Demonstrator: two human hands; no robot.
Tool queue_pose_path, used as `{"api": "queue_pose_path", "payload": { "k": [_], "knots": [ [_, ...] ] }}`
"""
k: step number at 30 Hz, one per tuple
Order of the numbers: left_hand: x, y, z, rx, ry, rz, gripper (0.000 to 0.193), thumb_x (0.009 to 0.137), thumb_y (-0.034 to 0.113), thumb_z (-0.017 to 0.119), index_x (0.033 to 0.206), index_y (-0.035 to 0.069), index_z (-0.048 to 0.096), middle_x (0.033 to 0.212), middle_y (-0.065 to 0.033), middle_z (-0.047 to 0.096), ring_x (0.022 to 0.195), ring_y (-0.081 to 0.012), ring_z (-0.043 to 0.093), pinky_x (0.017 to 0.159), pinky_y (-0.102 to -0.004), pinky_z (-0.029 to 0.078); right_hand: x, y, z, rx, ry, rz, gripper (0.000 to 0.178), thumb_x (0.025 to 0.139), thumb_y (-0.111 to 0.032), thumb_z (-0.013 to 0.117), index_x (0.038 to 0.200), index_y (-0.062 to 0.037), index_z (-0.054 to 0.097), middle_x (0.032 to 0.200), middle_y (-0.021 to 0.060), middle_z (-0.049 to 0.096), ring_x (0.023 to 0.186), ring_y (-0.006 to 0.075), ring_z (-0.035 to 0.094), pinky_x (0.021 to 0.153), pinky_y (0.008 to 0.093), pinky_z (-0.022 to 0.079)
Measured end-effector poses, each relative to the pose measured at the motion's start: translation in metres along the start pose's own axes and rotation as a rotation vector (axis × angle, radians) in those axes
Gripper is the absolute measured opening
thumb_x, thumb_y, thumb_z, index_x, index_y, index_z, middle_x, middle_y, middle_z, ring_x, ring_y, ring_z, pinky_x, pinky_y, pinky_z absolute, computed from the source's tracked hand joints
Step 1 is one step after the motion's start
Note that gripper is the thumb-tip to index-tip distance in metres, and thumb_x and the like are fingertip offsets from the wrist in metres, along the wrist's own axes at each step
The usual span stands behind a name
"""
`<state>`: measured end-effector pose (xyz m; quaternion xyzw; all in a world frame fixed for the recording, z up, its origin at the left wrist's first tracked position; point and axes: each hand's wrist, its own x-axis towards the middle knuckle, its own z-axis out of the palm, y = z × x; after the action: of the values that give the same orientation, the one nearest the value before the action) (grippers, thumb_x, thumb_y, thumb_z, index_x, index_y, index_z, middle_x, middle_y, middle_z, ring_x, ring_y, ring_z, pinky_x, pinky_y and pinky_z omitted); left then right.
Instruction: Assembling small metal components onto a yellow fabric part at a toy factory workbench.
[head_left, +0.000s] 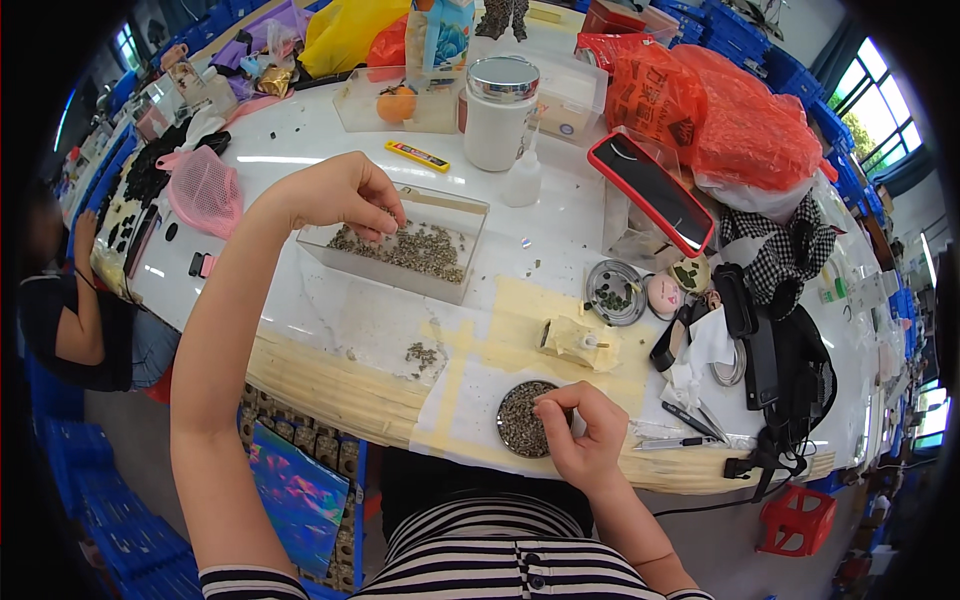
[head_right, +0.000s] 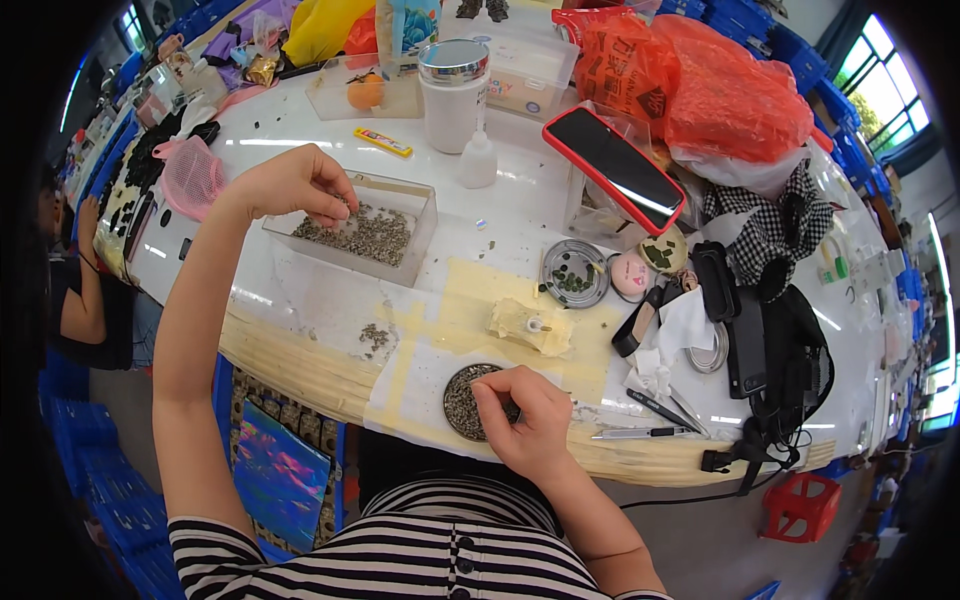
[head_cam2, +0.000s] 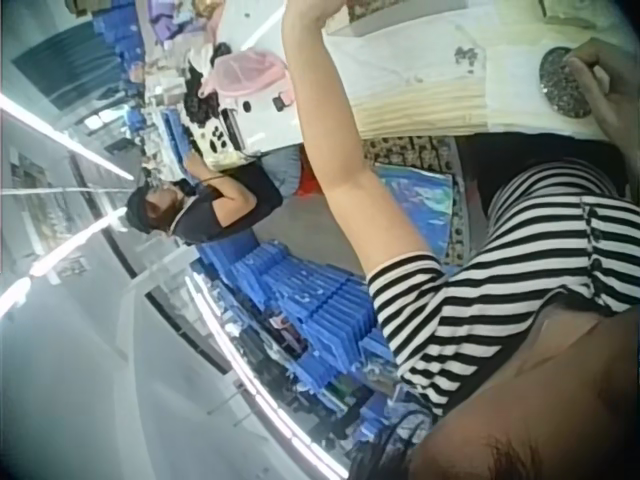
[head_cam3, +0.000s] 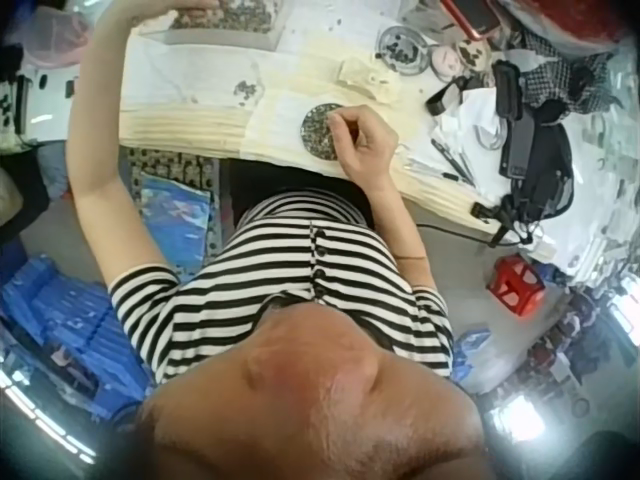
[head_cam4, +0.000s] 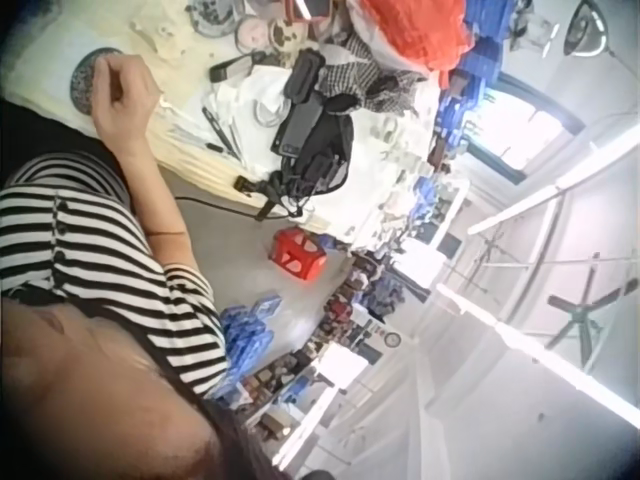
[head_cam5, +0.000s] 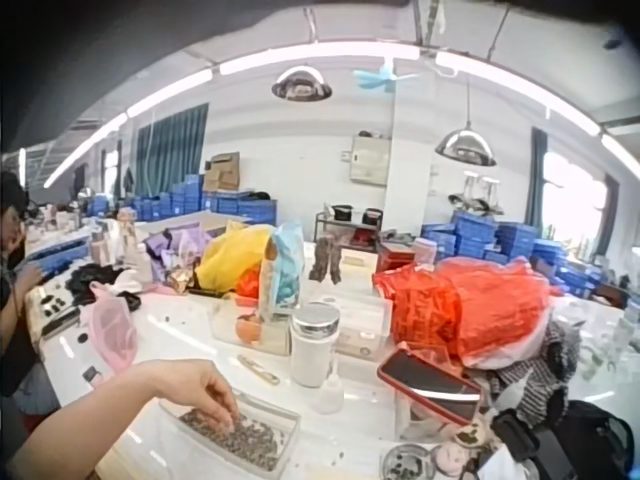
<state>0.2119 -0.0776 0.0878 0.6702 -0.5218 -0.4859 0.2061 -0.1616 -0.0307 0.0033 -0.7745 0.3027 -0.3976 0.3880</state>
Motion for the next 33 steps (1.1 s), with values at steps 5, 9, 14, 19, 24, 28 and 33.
{"api": "queue_pose_path", "payload": {
  "k": [5,9,14,19,24,28,33],
  "knots": [
    [0.001,-0.001,0.005,-0.003,-0.019,0.038,0.017,0.082,0.003,0.076,0.096,-0.005,0.072,0.081,-0.0084,0.072,0.073,-0.0117,0.071,0.065,-0.0220,0.058,-0.001,0.003,0.001,0.040,0.021,-0.041,0.004,0.083,0.001,0.072,0.084,0.0007,0.068,0.074,0.0089,0.066,0.061,0.0167,0.061,0.056,0.0258,0.047],
    [-0.002,0.002,0.013,0.020,0.003,0.060,0.017,0.081,0.001,0.076,0.096,-0.006,0.072,0.079,-0.0086,0.072,0.072,-0.0110,0.070,0.066,-0.0221,0.057,-0.001,0.002,0.001,0.041,0.021,-0.054,0.005,0.082,0.003,0.072,0.083,0.0009,0.068,0.076,0.0094,0.067,0.062,0.0178,0.062,0.057,0.0263,0.047],
    [-0.009,0.011,0.019,0.074,0.043,0.099,0.016,0.079,-0.002,0.074,0.094,-0.007,0.072,0.079,-0.0085,0.072,0.072,-0.0111,0.069,0.068,-0.0229,0.055,-0.001,0.002,0.000,0.044,0.017,-0.059,0.006,0.081,0.003,0.072,0.083,0.0007,0.067,0.075,0.0098,0.067,0.063,0.0191,0.062,0.057,0.0268,0.048],
    [-0.011,0.013,0.022,0.110,0.059,0.142,0.016,0.079,-0.002,0.074,0.094,-0.007,0.072,0.080,-0.0083,0.071,0.072,-0.0112,0.068,0.069,-0.0231,0.056,-0.001,0.002,-0.001,0.045,0.011,-0.060,0.006,0.081,0.003,0.072,0.082,0.0004,0.067,0.075,0.0101,0.068,0.063,0.0198,0.063,0.058,0.0271,0.048],
    [-0.014,0.018,0.024,0.047,0.063,0.220,0.014,0.080,0.001,0.073,0.092,-0.005,0.073,0.076,-0.0066,0.071,0.067,-0.0085,0.065,0.064,-0.0220,0.052,0.000,0.001,-0.002,0.046,-0.003,-0.060,0.006,0.081,0.003,0.072,0.083,0.0003,0.067,0.075,0.0106,0.068,0.063,0.0203,0.064,0.058,0.0273,0.049],
    [-0.021,0.031,0.023,0.022,0.051,0.267,0.015,0.080,0.001,0.074,0.093,-0.005,0.074,0.078,-0.0064,0.071,0.069,-0.0090,0.066,0.066,-0.0225,0.053,0.001,0.001,-0.002,0.043,-0.016,-0.056,0.006,0.081,0.004,0.071,0.083,-0.0001,0.067,0.075,0.0106,0.069,0.064,0.0206,0.065,0.058,0.0273,0.049],
    [-0.031,0.042,0.037,0.008,-0.019,0.313,0.016,0.078,0.000,0.078,0.093,-0.005,0.074,0.084,-0.0077,0.072,0.074,-0.0110,0.068,0.069,-0.0240,0.057,0.002,-0.002,-0.003,0.039,-0.033,-0.054,0.004,0.083,0.005,0.066,0.082,0.0019,0.066,0.075,0.0105,0.068,0.064,0.0185,0.064,0.061,0.0262,0.049]
  ]
}}
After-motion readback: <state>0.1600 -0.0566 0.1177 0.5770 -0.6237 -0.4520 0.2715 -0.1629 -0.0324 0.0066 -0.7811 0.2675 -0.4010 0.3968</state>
